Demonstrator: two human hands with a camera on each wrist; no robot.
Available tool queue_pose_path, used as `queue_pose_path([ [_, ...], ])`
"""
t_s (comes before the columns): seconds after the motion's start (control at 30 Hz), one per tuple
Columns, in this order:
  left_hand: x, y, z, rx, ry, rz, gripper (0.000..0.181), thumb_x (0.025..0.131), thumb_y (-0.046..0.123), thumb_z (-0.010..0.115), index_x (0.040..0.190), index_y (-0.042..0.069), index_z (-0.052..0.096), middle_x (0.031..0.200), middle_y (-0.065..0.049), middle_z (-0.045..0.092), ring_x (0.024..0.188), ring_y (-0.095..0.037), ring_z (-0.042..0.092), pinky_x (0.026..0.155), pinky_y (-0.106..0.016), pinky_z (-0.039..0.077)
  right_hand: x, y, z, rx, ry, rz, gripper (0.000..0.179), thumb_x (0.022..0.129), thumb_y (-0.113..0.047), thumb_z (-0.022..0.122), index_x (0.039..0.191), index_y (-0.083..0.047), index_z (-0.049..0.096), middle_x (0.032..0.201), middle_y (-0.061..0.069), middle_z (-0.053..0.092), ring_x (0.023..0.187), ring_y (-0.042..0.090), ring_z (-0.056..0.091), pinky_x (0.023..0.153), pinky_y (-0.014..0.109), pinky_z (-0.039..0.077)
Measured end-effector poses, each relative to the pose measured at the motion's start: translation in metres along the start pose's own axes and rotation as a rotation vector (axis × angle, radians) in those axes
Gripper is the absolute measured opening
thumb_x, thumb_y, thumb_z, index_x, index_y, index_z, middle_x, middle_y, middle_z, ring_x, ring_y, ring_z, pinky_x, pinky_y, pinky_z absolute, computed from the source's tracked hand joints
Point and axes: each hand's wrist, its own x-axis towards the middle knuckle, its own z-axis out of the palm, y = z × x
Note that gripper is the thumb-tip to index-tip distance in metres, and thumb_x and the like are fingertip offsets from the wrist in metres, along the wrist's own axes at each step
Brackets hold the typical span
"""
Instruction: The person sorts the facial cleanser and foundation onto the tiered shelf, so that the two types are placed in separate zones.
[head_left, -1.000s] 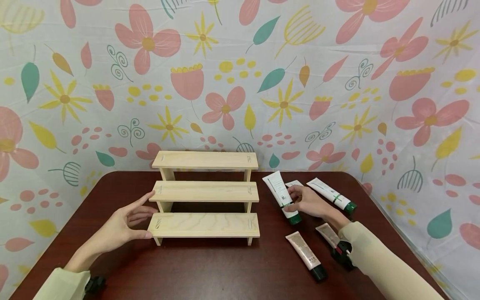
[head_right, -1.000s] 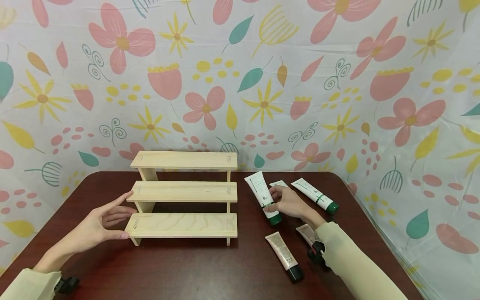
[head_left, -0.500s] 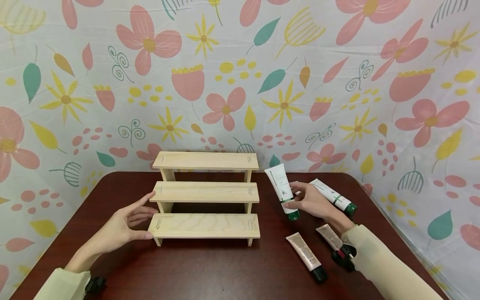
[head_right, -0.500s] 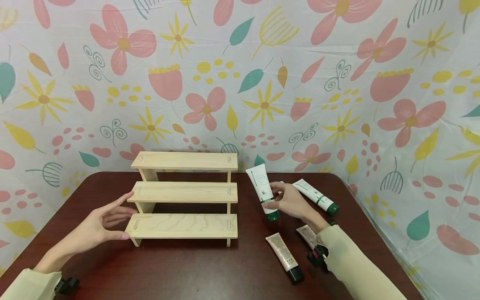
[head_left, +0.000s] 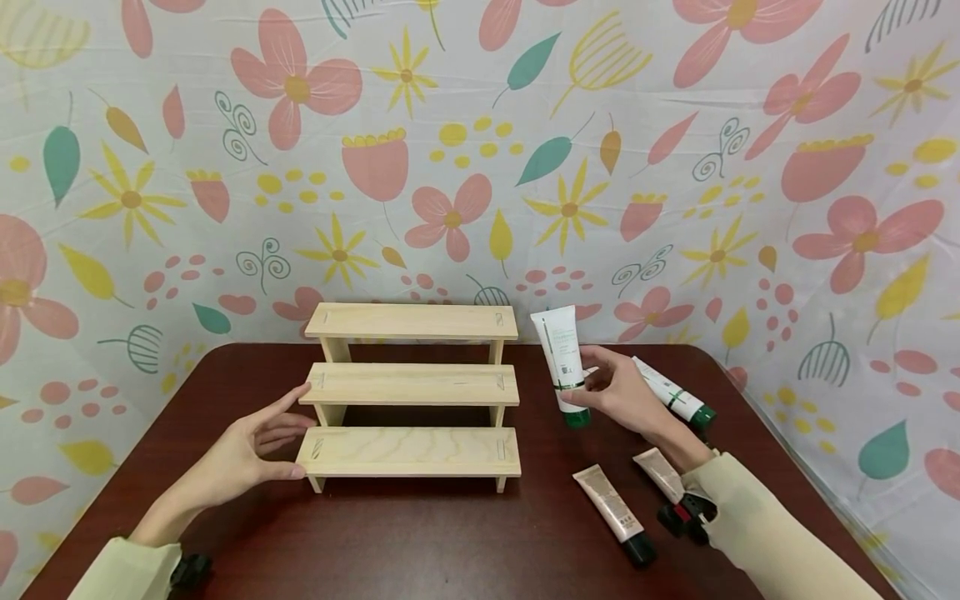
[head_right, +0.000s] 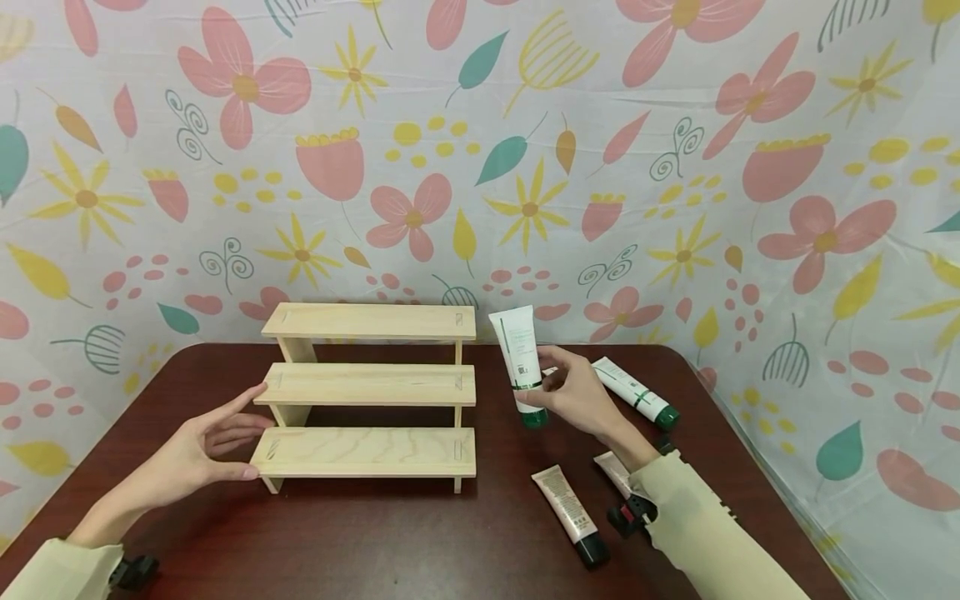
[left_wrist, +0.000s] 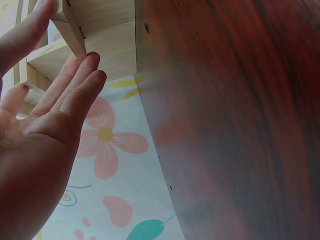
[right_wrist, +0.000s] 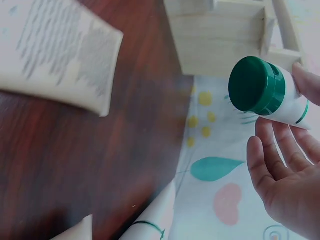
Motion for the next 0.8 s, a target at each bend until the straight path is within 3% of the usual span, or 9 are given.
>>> queue_pose_path([
  [0.23,0.000,0.001,0.000,0.005,0.001,-0.004,0.108,0.080,0.006,0.092,0.168,0.014,0.030,0.133,-0.026,0.063,0.122,-0.013,0.065,0.101,-0.020,0.051,0.004,-0.019,0.001,-0.044,0.078,-0.069,0.062,0.087,-0.015,0.088,0.143,-0.005,0.062,0.113,0.012,0.071,0.090,0.027,0.066,0.075,0.035,0.054],
  [0.47,0.001,0.002,-0.001,0.015,0.000,-0.011,0.108,0.080,0.007,0.093,0.168,0.015,0.030,0.133,-0.024,0.064,0.122,-0.014,0.065,0.101,-0.020,0.051,0.008,-0.040,0.003,-0.041,0.112,-0.069,0.068,0.088,-0.018,0.086,0.148,-0.007,0.057,0.111,0.012,0.070,0.090,0.026,0.065,0.076,0.032,0.054],
  [0.8,0.001,0.002,0.000,0.005,0.002,-0.016,0.109,0.080,0.006,0.093,0.168,0.014,0.030,0.133,-0.027,0.063,0.122,-0.013,0.065,0.101,-0.021,0.051,0.017,-0.064,0.016,0.025,0.147,-0.130,0.068,0.083,-0.011,0.090,0.145,-0.009,0.062,0.110,0.013,0.072,0.091,0.026,0.069,0.073,0.032,0.057],
])
